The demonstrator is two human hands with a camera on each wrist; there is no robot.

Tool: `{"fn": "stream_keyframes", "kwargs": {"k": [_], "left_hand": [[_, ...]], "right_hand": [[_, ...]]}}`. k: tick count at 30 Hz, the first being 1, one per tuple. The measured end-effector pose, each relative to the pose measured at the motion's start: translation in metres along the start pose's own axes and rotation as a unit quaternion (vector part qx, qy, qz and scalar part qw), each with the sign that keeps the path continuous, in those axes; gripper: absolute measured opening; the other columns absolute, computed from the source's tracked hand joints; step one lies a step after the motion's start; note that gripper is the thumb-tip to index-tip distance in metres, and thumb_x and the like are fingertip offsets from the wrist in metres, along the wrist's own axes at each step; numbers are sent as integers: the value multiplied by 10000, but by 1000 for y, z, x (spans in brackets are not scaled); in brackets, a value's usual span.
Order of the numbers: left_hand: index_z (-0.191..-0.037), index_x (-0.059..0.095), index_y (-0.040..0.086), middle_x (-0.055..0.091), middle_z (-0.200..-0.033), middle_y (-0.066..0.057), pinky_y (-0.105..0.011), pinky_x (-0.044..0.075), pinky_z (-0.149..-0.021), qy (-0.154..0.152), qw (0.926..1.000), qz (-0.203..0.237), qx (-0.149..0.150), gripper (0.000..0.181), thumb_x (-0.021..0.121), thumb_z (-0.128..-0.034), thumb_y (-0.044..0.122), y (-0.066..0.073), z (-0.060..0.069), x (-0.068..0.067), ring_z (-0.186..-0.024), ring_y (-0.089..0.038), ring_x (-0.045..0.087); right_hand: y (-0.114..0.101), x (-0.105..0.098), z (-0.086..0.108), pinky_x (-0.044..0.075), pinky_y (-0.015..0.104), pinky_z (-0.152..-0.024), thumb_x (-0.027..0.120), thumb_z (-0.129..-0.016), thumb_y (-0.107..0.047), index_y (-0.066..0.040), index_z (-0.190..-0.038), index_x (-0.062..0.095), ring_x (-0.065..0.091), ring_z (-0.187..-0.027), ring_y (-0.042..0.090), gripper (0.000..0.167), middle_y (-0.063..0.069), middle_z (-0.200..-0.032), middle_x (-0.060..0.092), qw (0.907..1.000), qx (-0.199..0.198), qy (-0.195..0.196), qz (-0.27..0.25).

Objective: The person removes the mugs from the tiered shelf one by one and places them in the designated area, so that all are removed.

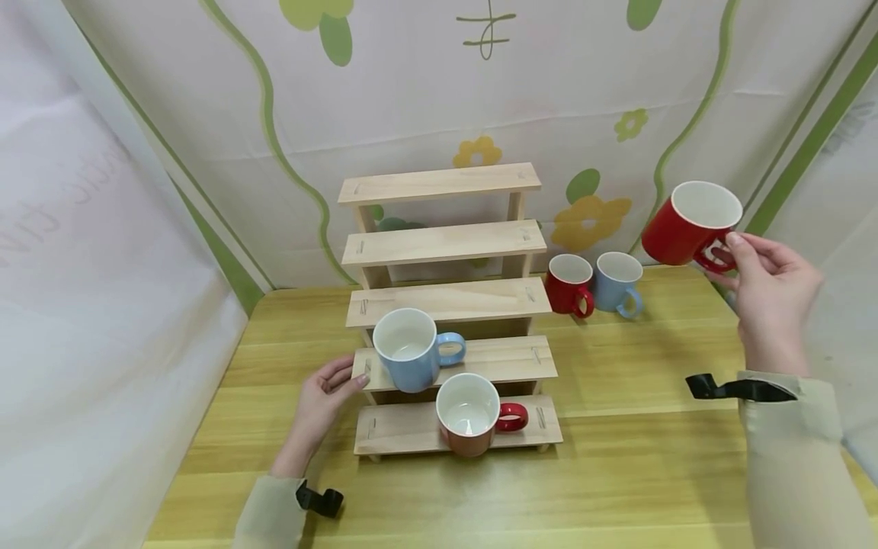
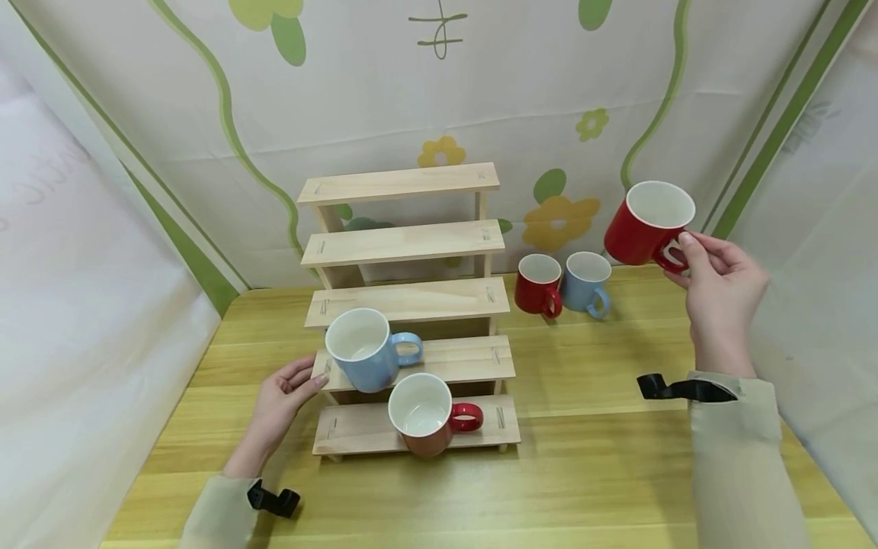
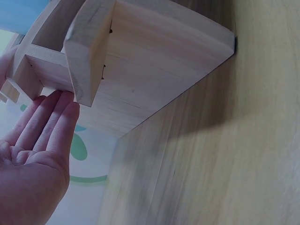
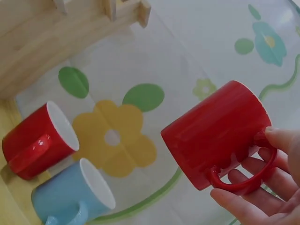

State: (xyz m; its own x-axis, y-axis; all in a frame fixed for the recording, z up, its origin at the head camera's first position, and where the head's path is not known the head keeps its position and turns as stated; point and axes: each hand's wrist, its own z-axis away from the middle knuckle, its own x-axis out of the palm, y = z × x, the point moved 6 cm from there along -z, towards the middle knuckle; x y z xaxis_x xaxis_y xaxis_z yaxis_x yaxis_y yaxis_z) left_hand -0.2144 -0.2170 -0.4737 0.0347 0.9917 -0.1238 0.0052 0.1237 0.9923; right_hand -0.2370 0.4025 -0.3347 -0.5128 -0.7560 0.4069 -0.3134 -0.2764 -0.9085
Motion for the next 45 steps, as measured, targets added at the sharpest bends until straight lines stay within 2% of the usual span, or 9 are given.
{"fn": "stream_keyframes", "kwargs": {"k": [4, 8, 14, 20, 26, 33, 36, 45], "left_hand": [[-1371, 589, -27, 637, -1299, -228, -251, 541, -914, 16, 10000, 17, -2, 483, 759, -944, 121, 0, 0, 0, -1093, -133, 668], [-1369, 593, -23, 643, -1293, -221, -249, 542, -908, 22, 10000, 3, -34, 482, 762, -943, 128, -1, 0, 1, -1085, -135, 671], [-1368, 591, -29, 645, -1289, -223, -249, 543, -907, -14, 10000, 40, -25, 478, 758, -944, 116, -1, 0, 2, -1080, -142, 672], [-1367, 592, -27, 648, -1282, -227, -253, 547, -902, 0, 10000, -8, 35, 470, 752, -947, 112, 0, -1, 1, -1074, -142, 677], [-1367, 591, -28, 645, -1287, -225, -255, 545, -908, -6, 10000, 9, 21, 472, 752, -948, 116, 0, -1, 1, -1082, -141, 675], [-1367, 592, -32, 646, -1286, -225, -259, 546, -908, -14, 10000, 50, 42, 473, 754, -948, 118, -1, -1, 1, -1083, -148, 675], [-1370, 589, -32, 643, -1291, -227, -259, 544, -912, -22, 10000, 60, 25, 475, 752, -947, 111, -2, -1, 1, -1084, -145, 674], [-1365, 590, -36, 642, -1287, -235, -256, 545, -909, 2, 10000, 59, 45, 470, 751, -946, 103, -1, -1, 0, -1079, -146, 676]], "right_hand": [[10, -7, -14, 596, 288, -617, 884, -778, -138, 28, -1100, 751, 730, -887, 170, 386, 91, -1001, 752, 9999, 18, 58, -96], [26, -19, -26, 602, 295, -633, 877, -791, -135, 8, -1093, 751, 727, -879, 170, 357, 89, -993, 751, 9996, 228, 167, -98], [56, -43, -38, 598, 300, -683, 861, -816, -139, -4, -1110, 747, 722, -890, 173, 342, 87, -968, 749, 9986, 400, 329, -83], [89, -61, -47, 595, 288, -660, 853, -823, -148, -16, -1083, 750, 718, -893, 169, 309, 62, -938, 752, 9970, 455, 629, -5], [115, -65, -53, 591, 271, -607, 842, -840, -137, -39, -1034, 761, 729, -811, 137, 232, 40, -934, 762, 9951, 596, 750, 243], [133, -63, -52, 585, 283, -542, 810, -863, -46, 6, -1001, 767, 731, -753, 151, 154, 52, -898, 764, 9933, 848, 786, -17], [138, -64, -51, 585, 289, -537, 806, -865, -34, 10, -1002, 773, 727, -745, 150, 148, 53, -899, 763, 9919, 949, 846, -68], [138, -61, -47, 568, 265, -480, 800, -875, -40, 14, -975, 759, 701, -646, 112, 121, 34, -850, 759, 9904, 926, 999, 252]]}}
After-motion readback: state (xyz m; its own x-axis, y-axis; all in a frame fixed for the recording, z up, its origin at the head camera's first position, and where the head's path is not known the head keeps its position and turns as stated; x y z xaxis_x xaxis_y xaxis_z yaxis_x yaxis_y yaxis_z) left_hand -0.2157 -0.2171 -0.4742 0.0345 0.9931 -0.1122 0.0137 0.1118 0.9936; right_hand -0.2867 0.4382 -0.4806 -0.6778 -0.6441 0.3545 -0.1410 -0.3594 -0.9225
